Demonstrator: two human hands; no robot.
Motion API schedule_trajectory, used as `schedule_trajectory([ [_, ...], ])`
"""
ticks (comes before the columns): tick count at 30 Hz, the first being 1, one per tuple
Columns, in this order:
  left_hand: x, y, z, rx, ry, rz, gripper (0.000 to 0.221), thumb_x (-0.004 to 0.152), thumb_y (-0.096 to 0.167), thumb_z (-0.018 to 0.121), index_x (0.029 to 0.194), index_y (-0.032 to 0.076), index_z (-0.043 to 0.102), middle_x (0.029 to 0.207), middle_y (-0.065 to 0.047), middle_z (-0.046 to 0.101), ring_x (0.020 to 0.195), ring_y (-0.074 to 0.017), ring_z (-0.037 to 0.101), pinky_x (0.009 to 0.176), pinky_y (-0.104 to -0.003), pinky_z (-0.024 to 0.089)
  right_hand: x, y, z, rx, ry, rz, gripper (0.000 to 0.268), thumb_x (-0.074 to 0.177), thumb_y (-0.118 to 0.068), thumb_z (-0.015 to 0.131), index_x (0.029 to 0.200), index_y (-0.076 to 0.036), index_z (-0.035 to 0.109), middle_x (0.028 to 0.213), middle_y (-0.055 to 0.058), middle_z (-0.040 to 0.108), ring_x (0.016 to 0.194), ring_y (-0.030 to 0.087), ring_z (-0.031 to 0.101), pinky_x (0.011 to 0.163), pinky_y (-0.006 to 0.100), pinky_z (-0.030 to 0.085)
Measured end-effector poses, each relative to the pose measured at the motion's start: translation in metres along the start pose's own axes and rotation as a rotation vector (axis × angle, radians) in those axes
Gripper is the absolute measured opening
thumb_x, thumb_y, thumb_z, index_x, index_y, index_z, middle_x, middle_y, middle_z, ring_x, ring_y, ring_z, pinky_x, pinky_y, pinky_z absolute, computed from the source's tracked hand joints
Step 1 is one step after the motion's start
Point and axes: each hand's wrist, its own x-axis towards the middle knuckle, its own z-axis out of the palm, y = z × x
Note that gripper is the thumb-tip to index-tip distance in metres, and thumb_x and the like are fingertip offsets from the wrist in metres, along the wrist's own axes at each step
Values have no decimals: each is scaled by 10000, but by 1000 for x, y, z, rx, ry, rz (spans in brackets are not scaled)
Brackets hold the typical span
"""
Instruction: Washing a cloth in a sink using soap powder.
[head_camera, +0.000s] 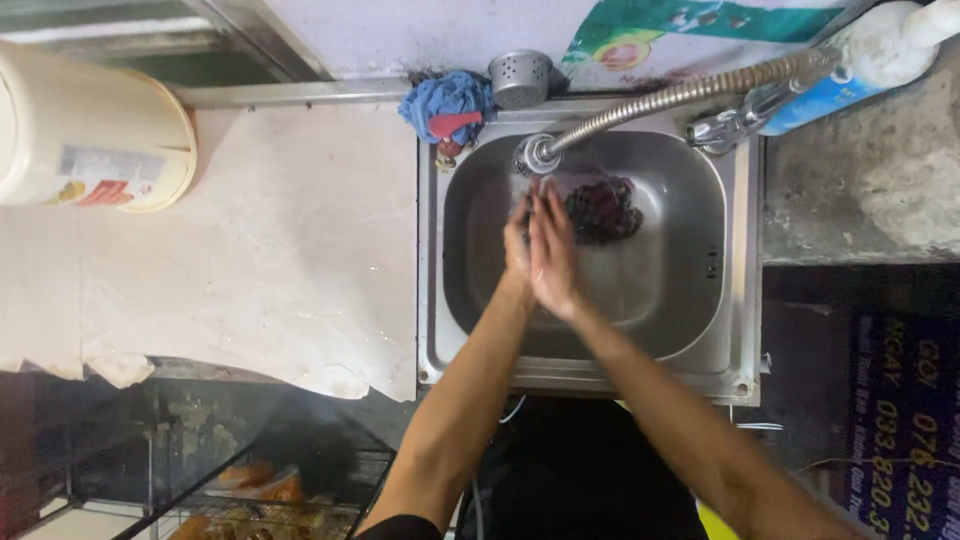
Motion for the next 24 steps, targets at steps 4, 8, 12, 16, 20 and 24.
schedule_trajectory([
  [4,-2,-24,-6,-198,-145,-80,582,1099,420,308,1547,74,449,1520,-157,498,1372,-309,483,1163,-426,373,28,8,-16,61,-189,486,434,1081,-247,496,1470,-59,537,1534,151,535,1426,268,507,1160,345,395],
  [8,0,0,-6,-185,3,-64,561,1060,459,314,1548,202,418,1534,-79,505,1410,-209,458,1178,-365,340,-7,-15,-7,105,-161,184,442,1150,-216,468,1543,-16,491,1657,235,354,1532,380,310,1212,417,279],
  [12,-16,-21,-3,-190,-26,-142,638,1061,449,329,1494,-3,455,1416,-232,532,1297,-359,516,1122,-492,390,23,5,-17,139,-234,538,465,1063,-310,540,1478,-100,545,1596,124,528,1485,269,532,1210,349,415],
  [16,-7,7,3,-192,-75,-36,547,1095,383,428,1556,86,444,1540,-72,515,1391,-218,495,1193,-380,362,1,-9,-1,107,-156,484,489,1102,-323,429,1554,-135,447,1683,134,315,1538,307,296,1223,384,241],
  [20,-26,-15,14,-145,33,-78,576,1073,468,396,1540,135,441,1513,-85,507,1351,-254,489,1153,-417,374,20,19,-13,195,-192,613,535,1040,-323,597,1497,-56,523,1638,146,404,1551,260,330,1240,383,272],
  [24,-14,11,21,-110,-149,34,636,1096,437,403,1601,53,370,1595,-150,420,1435,-306,407,1224,-432,306,-4,-2,0,232,-36,496,513,1068,-346,540,1501,-72,539,1597,128,500,1525,247,406,1252,368,307],
])
